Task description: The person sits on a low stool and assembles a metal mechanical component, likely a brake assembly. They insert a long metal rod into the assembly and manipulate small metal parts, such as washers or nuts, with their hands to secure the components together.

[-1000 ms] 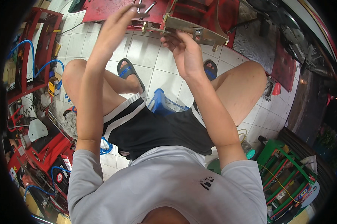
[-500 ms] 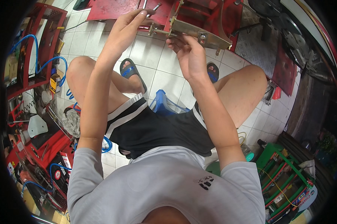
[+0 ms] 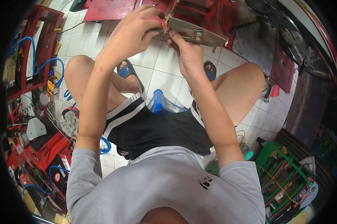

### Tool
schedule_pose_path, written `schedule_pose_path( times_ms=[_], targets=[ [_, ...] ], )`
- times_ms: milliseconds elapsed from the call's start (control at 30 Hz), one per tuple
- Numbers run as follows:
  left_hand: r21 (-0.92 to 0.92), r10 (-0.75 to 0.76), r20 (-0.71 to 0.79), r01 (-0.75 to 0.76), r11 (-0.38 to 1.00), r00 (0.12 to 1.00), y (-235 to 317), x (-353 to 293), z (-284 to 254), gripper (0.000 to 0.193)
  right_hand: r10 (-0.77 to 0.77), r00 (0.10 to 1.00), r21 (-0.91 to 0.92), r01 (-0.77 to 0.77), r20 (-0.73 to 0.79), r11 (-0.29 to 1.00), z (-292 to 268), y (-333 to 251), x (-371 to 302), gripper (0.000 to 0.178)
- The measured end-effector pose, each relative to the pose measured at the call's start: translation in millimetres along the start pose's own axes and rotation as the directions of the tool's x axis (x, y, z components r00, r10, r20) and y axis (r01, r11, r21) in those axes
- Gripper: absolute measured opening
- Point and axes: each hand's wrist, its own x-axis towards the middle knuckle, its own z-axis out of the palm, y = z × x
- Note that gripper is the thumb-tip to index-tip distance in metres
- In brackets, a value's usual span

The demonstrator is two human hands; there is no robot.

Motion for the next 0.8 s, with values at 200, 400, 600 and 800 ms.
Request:
schedule_pose_path(
  times_ms=[200, 400, 600, 800],
  targets=[
    [0.000, -0.096, 0.048, 0.096, 0.995, 0.994, 20.5, 10.3, -25.1, 0.015, 0.024, 0.999, 0.082, -0.027, 0.044, 0.996, -1.7, -0.1, -2.2, 0.020],
    [0.078, -0.036, -0.020, 0.038, 0.996, 0.999, 25.1, 18.9, -32.8, 0.015, 0.055, 0.995, 0.127, -0.065, 0.085, 0.990, -7.3, -1.0, -2.7, 0.027],
    [0.054, -0.084, 0.056, 0.081, 0.995, 0.995, 24.4, 20.4, -31.4, 0.016, 0.088, 0.989, 0.038, -0.093, 0.115, 0.995, -5.1, 4.9, -9.2, 0.029],
    [0.075, -0.148, 0.175, 0.137, 0.988, 0.973, 22.0, 16.7, -26.1, 0.017, 0.068, 0.987, -0.018, -0.066, 0.144, 0.998, -4.4, 6.6, -11.6, 0.027]
  ],
)
